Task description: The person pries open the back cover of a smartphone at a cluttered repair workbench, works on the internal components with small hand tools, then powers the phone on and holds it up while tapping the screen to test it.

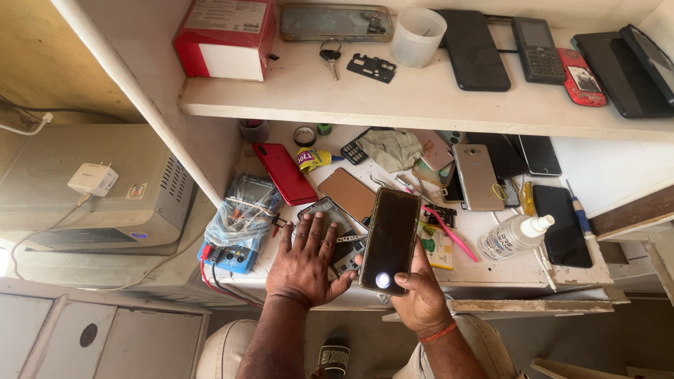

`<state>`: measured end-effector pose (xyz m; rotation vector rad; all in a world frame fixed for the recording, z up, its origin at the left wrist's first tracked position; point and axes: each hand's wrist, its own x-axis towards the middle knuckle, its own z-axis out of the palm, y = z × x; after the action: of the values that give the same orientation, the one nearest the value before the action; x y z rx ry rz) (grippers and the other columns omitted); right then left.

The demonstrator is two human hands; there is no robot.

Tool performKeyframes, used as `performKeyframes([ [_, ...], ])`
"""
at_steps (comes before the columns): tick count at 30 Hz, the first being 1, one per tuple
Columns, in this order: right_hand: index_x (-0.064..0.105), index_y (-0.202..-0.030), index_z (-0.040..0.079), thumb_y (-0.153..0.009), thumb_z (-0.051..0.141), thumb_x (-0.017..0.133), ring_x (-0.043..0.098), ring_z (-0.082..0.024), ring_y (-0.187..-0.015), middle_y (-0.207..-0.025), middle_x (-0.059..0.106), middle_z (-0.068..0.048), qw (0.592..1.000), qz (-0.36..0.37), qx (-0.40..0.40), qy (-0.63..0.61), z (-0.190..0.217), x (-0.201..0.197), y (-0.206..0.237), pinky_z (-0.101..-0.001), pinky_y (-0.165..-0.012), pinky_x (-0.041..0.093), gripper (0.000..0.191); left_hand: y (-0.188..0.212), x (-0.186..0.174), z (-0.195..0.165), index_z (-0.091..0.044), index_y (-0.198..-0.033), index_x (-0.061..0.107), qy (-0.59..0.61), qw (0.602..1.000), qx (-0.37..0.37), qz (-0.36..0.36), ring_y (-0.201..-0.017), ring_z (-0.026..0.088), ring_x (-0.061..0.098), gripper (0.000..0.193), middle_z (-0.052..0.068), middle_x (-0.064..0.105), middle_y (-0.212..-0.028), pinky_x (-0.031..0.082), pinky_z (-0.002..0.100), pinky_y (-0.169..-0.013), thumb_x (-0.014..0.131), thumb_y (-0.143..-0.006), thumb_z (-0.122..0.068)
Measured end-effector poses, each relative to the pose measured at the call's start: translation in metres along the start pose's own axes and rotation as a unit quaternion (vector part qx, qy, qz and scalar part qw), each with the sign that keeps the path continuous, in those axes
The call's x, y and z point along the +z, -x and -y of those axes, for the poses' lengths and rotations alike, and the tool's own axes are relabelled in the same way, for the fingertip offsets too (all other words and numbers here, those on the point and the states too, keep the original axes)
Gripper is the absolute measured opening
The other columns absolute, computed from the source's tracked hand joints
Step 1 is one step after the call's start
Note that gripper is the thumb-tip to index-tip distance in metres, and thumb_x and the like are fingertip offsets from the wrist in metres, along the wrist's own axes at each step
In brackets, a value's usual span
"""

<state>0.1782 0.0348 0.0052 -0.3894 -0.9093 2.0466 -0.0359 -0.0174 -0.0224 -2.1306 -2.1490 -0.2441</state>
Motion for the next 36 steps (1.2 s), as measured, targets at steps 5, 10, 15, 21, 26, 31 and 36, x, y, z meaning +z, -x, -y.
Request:
performKeyframes([
  [5, 0.028, -0.154, 0.006, -0.075, 0.007, 0.063, 0.062, -0.044, -0.121, -0.136, 0.056, -0.022, 1.0, 0.005, -0.009, 0.004, -0.008, -0.011, 0.0, -0.0583, -0.105, 0.049, 0.087, 0.0, 0.0, -0.001, -0.011, -0.151, 0.04, 0.002, 1.0, -0.005, -0.001, -0.148, 0.037, 0.028, 0.096, 0.019, 0.033, -0.159, 0.016, 0.062, -0.117, 0.038, -0.084, -0.08],
  [10, 0.033, -0.152, 0.004, -0.074, 0.004, 0.061, 0.06, -0.042, -0.124, -0.138, 0.054, -0.022, 1.0, -0.022, -0.007, 0.003, -0.01, -0.018, 0.0, -0.0557, -0.107, 0.048, 0.084, 0.0, 0.002, 0.0, -0.013, -0.152, 0.038, 0.003, 1.0, -0.009, 0.011, -0.148, 0.037, 0.027, 0.097, 0.019, 0.03, -0.159, 0.014, 0.061, -0.117, 0.037, -0.083, -0.081],
  [15, 0.034, -0.151, 0.007, -0.07, 0.0, 0.061, 0.056, -0.037, -0.131, -0.142, 0.054, -0.021, 0.999, -0.026, 0.011, -0.018, -0.002, -0.013, 0.001, -0.0529, -0.109, 0.045, 0.085, 0.0, 0.003, 0.0, -0.012, -0.153, 0.038, -0.002, 1.0, -0.006, 0.008, -0.148, 0.037, 0.026, 0.097, 0.019, 0.03, -0.16, 0.014, 0.061, -0.117, 0.037, -0.084, -0.081],
  [21, 0.033, -0.152, 0.012, -0.067, -0.005, 0.062, 0.057, -0.039, -0.129, -0.142, 0.054, -0.019, 1.0, -0.016, 0.008, 0.016, 0.0, -0.008, 0.003, -0.0521, -0.11, 0.044, 0.091, 0.0, 0.002, 0.0, -0.013, -0.153, 0.037, 0.002, 1.0, -0.007, 0.014, -0.148, 0.037, 0.026, 0.098, 0.019, 0.029, -0.16, 0.014, 0.061, -0.118, 0.037, -0.084, -0.082],
  [26, 0.036, -0.151, 0.007, -0.08, 0.002, 0.06, 0.062, -0.042, -0.12, -0.135, 0.057, -0.021, 0.996, -0.081, 0.018, 0.025, -0.006, -0.01, 0.0, -0.0558, -0.101, 0.049, 0.076, -0.001, 0.002, 0.0, -0.012, -0.153, 0.037, 0.0, 1.0, -0.006, 0.015, -0.148, 0.037, 0.025, 0.097, 0.019, 0.029, -0.162, 0.014, 0.06, -0.118, 0.036, -0.084, -0.082],
  [31, 0.039, -0.149, 0.005, -0.088, 0.016, 0.055, 0.067, -0.047, -0.112, -0.132, 0.062, -0.026, 0.993, -0.082, 0.025, -0.083, -0.004, -0.01, 0.001, -0.0567, -0.096, 0.054, 0.064, 0.0, 0.003, 0.0, -0.013, -0.153, 0.038, 0.001, 1.0, -0.007, 0.009, -0.148, 0.037, 0.026, 0.097, 0.019, 0.03, -0.16, 0.014, 0.06, -0.118, 0.036, -0.084, -0.081],
  [36, 0.035, -0.151, 0.008, -0.073, 0.002, 0.058, 0.066, -0.044, -0.116, -0.131, 0.06, -0.02, 0.999, -0.023, -0.012, 0.021, -0.002, -0.005, 0.001, -0.0585, -0.097, 0.055, 0.081, -0.001, 0.002, -0.001, -0.013, -0.153, 0.037, -0.003, 1.0, -0.01, 0.019, -0.149, 0.036, 0.026, 0.097, 0.019, 0.03, -0.16, 0.014, 0.061, -0.118, 0.035, -0.084, -0.081],
])
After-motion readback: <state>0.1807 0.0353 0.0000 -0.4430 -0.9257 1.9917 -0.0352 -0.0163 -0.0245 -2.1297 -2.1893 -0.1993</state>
